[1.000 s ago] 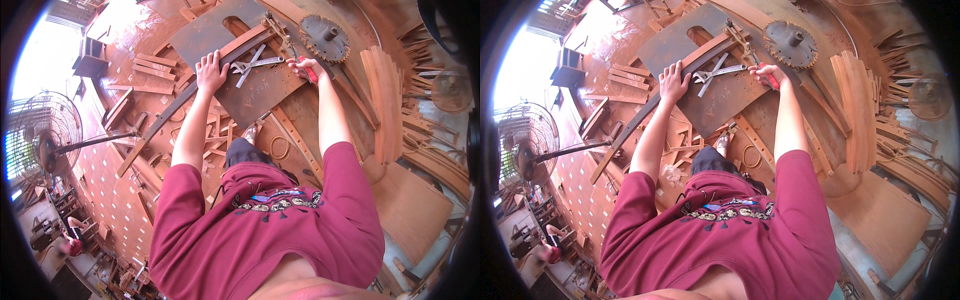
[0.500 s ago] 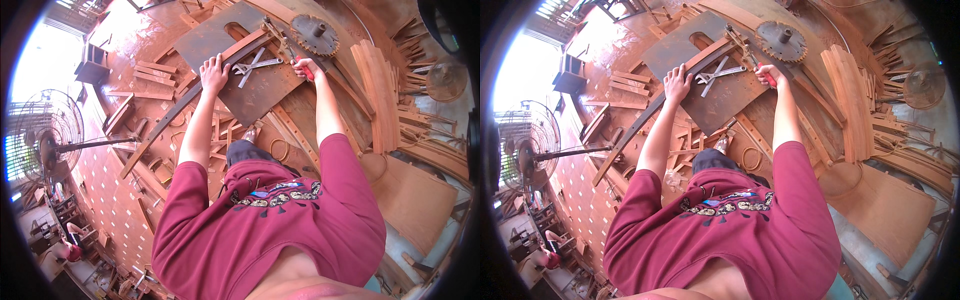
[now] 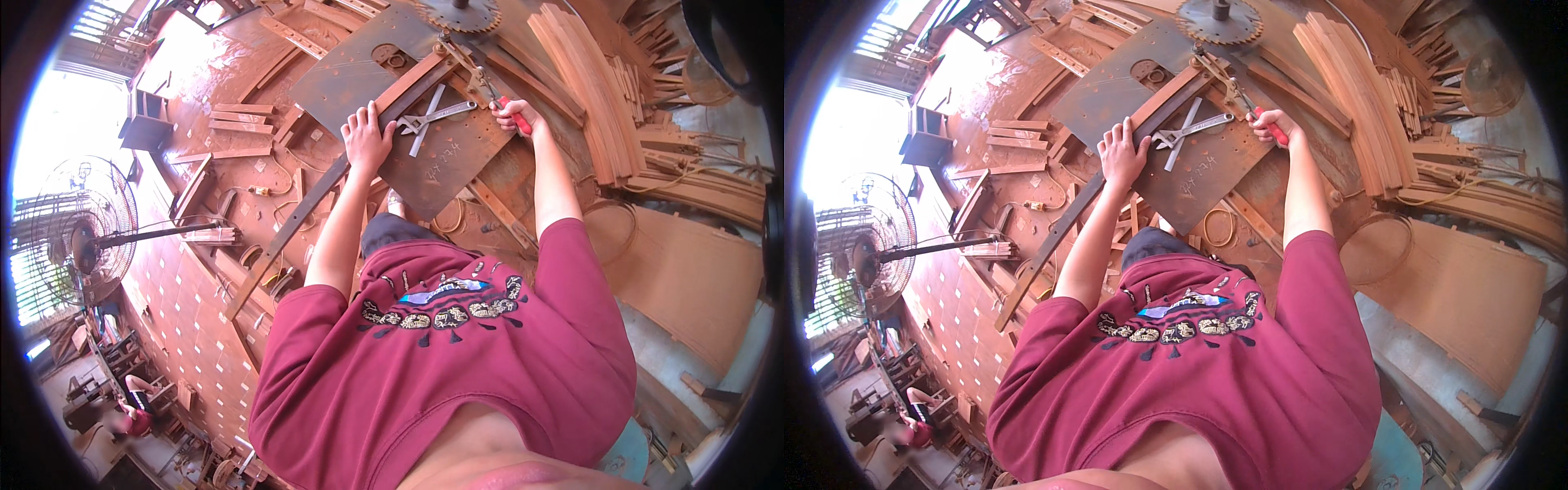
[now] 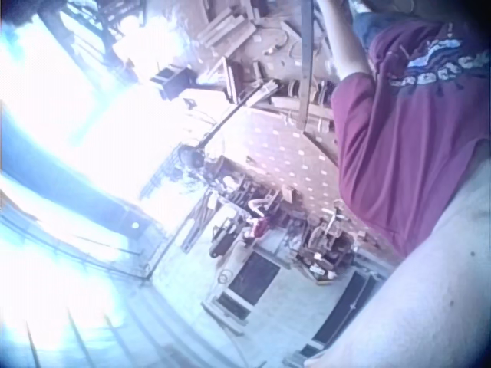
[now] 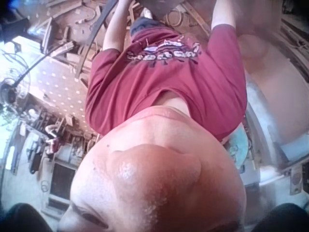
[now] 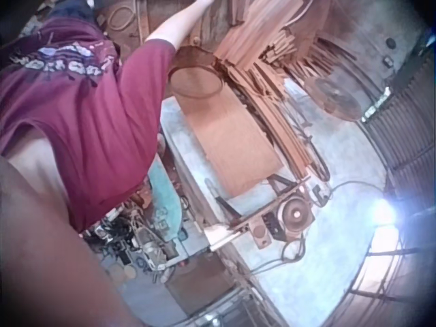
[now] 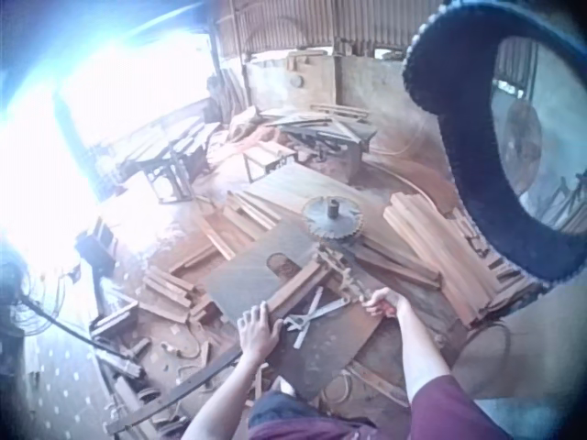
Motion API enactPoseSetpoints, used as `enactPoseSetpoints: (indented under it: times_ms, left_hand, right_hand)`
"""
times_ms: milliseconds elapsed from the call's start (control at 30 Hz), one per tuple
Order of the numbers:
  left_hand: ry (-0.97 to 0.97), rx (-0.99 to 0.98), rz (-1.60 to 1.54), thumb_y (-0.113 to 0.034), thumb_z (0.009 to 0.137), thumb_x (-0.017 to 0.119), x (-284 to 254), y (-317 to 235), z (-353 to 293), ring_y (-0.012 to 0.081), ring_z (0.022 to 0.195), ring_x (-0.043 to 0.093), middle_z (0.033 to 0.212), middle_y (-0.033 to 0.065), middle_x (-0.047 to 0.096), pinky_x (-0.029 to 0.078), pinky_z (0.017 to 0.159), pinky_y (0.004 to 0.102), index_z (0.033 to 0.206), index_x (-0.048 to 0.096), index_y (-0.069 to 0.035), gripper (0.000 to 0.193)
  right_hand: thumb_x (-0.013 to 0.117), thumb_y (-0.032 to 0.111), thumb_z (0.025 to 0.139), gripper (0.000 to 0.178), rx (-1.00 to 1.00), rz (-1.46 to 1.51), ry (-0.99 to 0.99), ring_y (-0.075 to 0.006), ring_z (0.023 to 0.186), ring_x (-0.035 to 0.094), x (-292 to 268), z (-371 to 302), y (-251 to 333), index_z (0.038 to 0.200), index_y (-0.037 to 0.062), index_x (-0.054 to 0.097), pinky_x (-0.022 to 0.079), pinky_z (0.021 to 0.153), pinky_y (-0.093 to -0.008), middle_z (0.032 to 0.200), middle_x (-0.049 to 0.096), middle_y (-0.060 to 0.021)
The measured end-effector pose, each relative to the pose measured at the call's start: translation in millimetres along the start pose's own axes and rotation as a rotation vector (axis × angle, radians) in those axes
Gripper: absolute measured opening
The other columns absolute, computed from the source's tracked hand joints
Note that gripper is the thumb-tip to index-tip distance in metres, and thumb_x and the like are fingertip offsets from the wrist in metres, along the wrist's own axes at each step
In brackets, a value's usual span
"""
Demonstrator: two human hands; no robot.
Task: The person uses a circular saw to cut thin wooden strips on a workbench. They repeatedly position each strip, guide it through the saw, and remove the cut piece, continuing the process with multiple strips.
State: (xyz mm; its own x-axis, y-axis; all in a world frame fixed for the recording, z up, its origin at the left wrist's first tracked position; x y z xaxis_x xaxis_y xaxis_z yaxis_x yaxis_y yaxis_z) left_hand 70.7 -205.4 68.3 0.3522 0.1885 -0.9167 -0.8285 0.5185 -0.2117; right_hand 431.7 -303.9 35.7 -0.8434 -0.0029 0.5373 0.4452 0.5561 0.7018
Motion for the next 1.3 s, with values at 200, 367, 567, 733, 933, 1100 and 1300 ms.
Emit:
enactPoseSetpoints:
  times_ms: [200,367,567,733,933,1100,1300]
  left_hand:
    - [0.063,-0.031,-0.023,-0.051,0.096,0.063,-1,-5,-2,0.0327,0.122,0.053,0.132,0.0141,0.057,0.041,0.101,0.0471,0.148,0.049,-0.001,0.073]
    - [0.089,-0.027,-0.035,-0.050,0.096,0.064,2,-4,0,0.0330,0.123,0.053,0.134,0.0147,0.056,0.041,0.100,0.0476,0.149,0.048,0.001,0.075]
    - [0.129,-0.012,0.054,-0.051,0.099,0.060,0,-7,0,0.0322,0.124,0.052,0.139,0.0161,0.054,0.041,0.099,0.0483,0.151,0.046,0.001,0.074]
    - [0.159,-0.002,0.059,-0.052,0.102,0.055,1,-7,0,0.0330,0.126,0.050,0.141,0.0172,0.052,0.041,0.098,0.0497,0.152,0.043,0.002,0.075]
    - [0.088,-0.036,0.026,-0.046,0.104,0.050,2,-3,2,0.0321,0.122,0.052,0.136,0.0149,0.056,0.040,0.100,0.0484,0.149,0.048,-0.001,0.063]
    - [0.021,-0.050,0.015,-0.032,0.107,0.047,6,2,4,0.0308,0.120,0.055,0.133,0.0123,0.059,0.042,0.100,0.0459,0.147,0.051,-0.006,0.048]
    - [-0.129,-0.149,-0.139,-0.027,0.107,0.052,9,12,1,0.0310,0.113,0.061,0.119,0.0086,0.069,0.046,0.098,0.0442,0.130,0.067,-0.010,0.033]
  right_hand:
    - [0.068,0.012,0.073,0.036,0.061,0.029,0.015,-0.0041,0.053,0.036,-1,-5,2,0.106,0.0068,0.055,0.027,0.048,-0.0229,0.075,0.043,0.0062]
    - [0.067,0.011,0.070,0.038,0.090,0.057,-0.020,-0.0042,0.053,0.036,-2,-10,5,0.106,0.0064,0.056,0.028,0.047,-0.0221,0.075,0.044,0.0058]
    - [0.066,0.009,0.071,0.036,0.153,0.017,-0.056,-0.0041,0.053,0.037,4,-11,11,0.105,0.0085,0.055,0.029,0.046,-0.0212,0.076,0.046,0.0053]
    - [0.067,0.004,0.070,0.035,0.230,0.110,0.039,-0.0067,0.055,0.040,1,-9,7,0.103,0.0075,0.055,0.031,0.046,-0.0226,0.074,0.045,0.0032]
    - [0.068,0.004,0.071,0.032,0.222,0.123,0.120,-0.0069,0.056,0.039,-5,3,3,0.100,0.0074,0.055,0.031,0.046,-0.0227,0.075,0.045,0.0029]
    - [0.065,0.009,0.074,0.027,0.142,0.057,0.119,-0.0058,0.052,0.036,-8,11,-2,0.099,0.0085,0.056,0.028,0.045,-0.0234,0.074,0.045,0.0039]
    - [0.064,0.010,0.070,0.027,0.050,-0.022,0.037,-0.0082,0.048,0.036,-17,15,-12,0.096,0.0074,0.056,0.029,0.043,-0.0258,0.070,0.045,0.0026]
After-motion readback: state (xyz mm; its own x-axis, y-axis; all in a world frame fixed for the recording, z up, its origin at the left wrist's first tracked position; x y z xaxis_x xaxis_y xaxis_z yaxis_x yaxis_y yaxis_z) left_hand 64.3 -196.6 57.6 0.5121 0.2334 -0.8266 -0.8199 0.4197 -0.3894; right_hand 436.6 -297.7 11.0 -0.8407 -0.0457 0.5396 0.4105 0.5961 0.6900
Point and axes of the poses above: each hand's wrist, its own z-axis towards the middle knuckle, its own x-axis out of the palm, y = z × x, the point moved 6 cm from there along z, towards the middle knuckle
